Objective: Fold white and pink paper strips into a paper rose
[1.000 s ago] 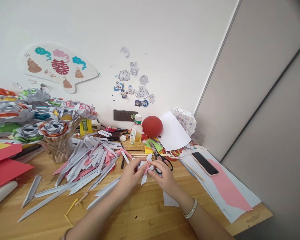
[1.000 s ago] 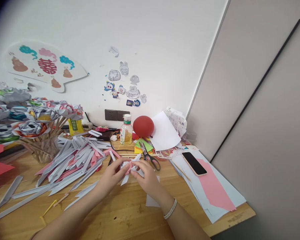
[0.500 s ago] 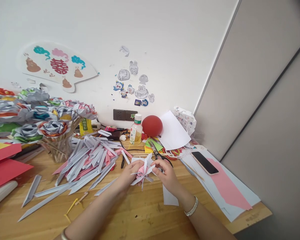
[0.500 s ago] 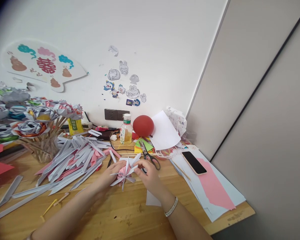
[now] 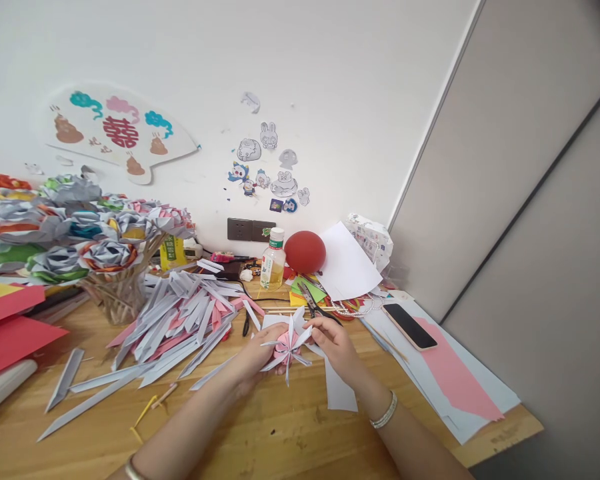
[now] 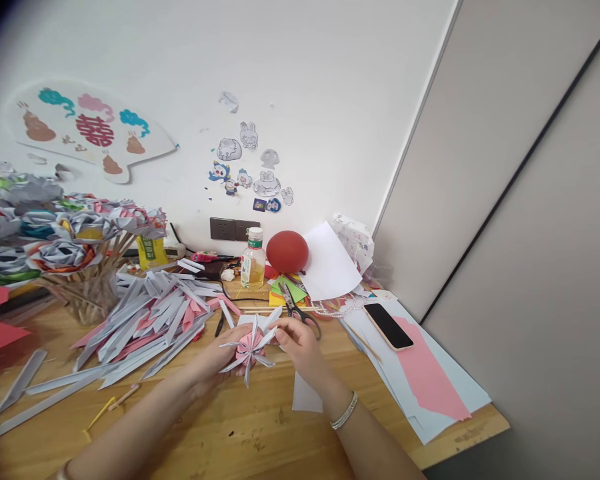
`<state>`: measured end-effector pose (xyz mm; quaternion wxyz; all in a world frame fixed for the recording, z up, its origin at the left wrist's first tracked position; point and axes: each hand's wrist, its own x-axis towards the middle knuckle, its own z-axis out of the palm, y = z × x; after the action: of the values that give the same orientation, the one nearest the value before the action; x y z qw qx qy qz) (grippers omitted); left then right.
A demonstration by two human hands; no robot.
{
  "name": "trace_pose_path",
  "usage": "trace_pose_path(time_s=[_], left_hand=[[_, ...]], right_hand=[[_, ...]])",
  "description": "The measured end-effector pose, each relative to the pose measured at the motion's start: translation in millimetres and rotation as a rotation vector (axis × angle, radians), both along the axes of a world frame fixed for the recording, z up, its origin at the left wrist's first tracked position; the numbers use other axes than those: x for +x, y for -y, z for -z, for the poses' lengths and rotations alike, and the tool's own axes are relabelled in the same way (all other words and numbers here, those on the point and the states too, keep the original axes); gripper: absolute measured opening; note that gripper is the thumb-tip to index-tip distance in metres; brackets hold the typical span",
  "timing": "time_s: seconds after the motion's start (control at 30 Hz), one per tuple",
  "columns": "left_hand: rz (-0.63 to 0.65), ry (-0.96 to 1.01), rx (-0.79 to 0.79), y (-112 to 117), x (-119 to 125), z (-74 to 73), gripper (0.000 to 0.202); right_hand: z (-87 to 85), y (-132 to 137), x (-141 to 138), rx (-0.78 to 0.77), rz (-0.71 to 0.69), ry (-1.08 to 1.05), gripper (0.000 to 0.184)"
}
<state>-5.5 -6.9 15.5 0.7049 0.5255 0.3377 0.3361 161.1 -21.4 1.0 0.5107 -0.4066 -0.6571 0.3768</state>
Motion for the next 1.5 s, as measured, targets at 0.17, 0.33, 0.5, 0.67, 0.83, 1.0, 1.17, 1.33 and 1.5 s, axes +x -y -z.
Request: trace_pose_path(time_s=[0.17, 0.33, 0.5, 0.67, 0.83, 1.0, 1.17, 1.33, 1.5], left_hand=[[-0.091, -0.128, 0.216, -6, 2, 2.1, 0.027], [-0.329, -0.295, 0.571, -13, 1, 8.7, 0.027], [-0.37, -0.483, 0.867, -9, -2, 9.5, 0.024], [-0.365, -0.609, 1.136, -8, -2, 13.0, 0.023], [-0.327, -0.635, 1.285, -7, 0, 15.7, 0.021], [-0.375, -0.596, 1.299, -9, 2, 23.2, 0.039], [-0.381, -0.556, 1.312, -14, 1, 28.4, 0.03], [-0.384, -0.495, 1.409, -15, 0, 27.3, 0.018], [-0.389, -0.542, 1.393, -15, 1, 28.4, 0.028]], right_hand=[[1.1, -2, -1, -0.007, 0.04, 0.016, 0.021], [5.8, -7, -1, -0.031, 0.082, 0.011, 0.023], [4.5, -9, 0, -0.025, 0.073, 0.019, 0.023], [5.2, -9, -1, -0.036, 0.009, -0.019, 0.023], [13.1, -13, -1, -0.066, -0.022, -0.118, 0.02], [17.9, -16, -1, -0.104, 0.012, -0.104, 0.02], [19.1, -17, -2, -0.098, 0.017, -0.089, 0.018], [20.0, -18, -2, -0.105, -0.002, -0.107, 0.017], [18.4, -17, -2, -0.084, 0.024, -0.093, 0.017]])
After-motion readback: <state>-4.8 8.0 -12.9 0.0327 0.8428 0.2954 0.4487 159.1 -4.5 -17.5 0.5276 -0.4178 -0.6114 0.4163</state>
